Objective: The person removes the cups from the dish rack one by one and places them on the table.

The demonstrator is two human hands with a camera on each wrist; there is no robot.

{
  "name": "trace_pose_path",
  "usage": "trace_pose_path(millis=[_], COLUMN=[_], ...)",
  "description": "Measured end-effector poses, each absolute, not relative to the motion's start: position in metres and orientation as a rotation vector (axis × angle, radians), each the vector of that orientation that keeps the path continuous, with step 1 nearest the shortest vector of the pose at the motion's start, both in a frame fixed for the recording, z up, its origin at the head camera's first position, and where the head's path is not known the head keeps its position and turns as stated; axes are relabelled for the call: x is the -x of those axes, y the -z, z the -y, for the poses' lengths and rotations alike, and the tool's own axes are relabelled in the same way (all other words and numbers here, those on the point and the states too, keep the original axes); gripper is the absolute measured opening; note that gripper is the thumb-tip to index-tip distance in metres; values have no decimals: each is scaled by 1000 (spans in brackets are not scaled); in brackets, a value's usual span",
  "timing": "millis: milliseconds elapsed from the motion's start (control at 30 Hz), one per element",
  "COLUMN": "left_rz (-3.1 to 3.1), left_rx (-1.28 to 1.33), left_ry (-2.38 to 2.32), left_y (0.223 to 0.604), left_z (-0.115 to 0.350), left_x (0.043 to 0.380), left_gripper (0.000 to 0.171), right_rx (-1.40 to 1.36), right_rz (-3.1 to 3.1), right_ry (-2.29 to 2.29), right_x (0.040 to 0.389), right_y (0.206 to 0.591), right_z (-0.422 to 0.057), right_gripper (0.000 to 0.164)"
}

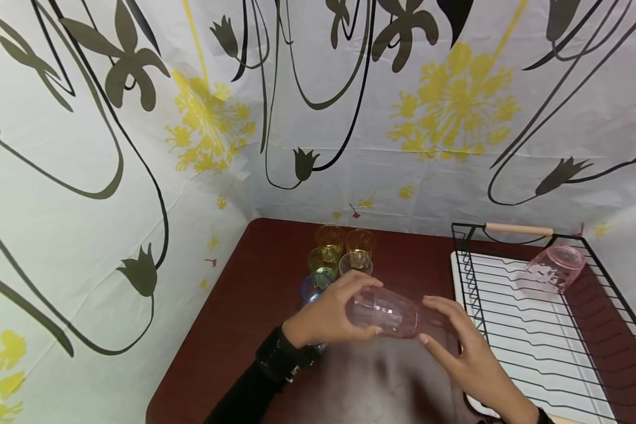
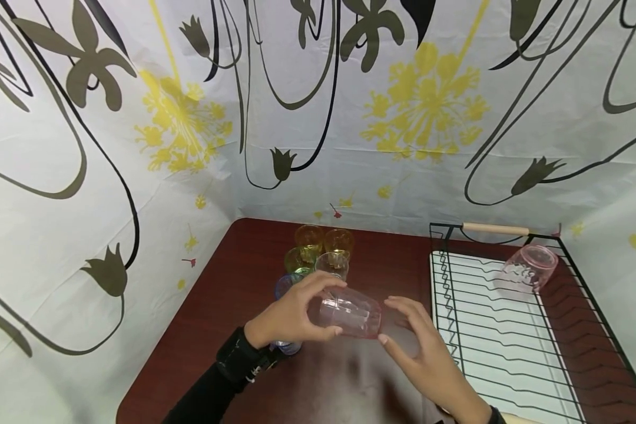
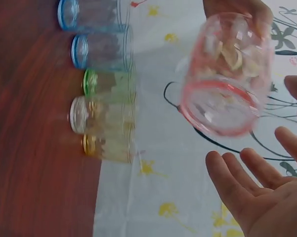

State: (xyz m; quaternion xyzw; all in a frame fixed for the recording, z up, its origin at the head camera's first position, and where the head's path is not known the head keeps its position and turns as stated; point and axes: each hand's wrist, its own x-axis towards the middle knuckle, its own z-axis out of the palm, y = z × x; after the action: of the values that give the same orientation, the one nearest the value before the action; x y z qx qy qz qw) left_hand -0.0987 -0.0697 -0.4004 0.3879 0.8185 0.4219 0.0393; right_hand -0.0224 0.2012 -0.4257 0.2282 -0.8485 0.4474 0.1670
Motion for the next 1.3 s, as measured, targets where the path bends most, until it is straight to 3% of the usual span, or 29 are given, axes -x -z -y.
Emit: trace_pose_path(millis=[267, 533, 1300], left_rz=[-2679, -2775, -2743], left_rx=[-1050, -1115, -1128], left_ry=[-950, -737, -246], left_y=[401, 407, 432], left_z=[81, 80, 56], left_x=[105, 116, 153], left_gripper=[72, 73, 72], right_rx=[-598, -568, -509], right_rz=[2530, 2638, 2695], right_ry=[-906, -629, -518], right_x=[19, 15, 17], right_y=[425, 427, 437], right_z=[-214, -230, -271], right_gripper=[64, 60, 58])
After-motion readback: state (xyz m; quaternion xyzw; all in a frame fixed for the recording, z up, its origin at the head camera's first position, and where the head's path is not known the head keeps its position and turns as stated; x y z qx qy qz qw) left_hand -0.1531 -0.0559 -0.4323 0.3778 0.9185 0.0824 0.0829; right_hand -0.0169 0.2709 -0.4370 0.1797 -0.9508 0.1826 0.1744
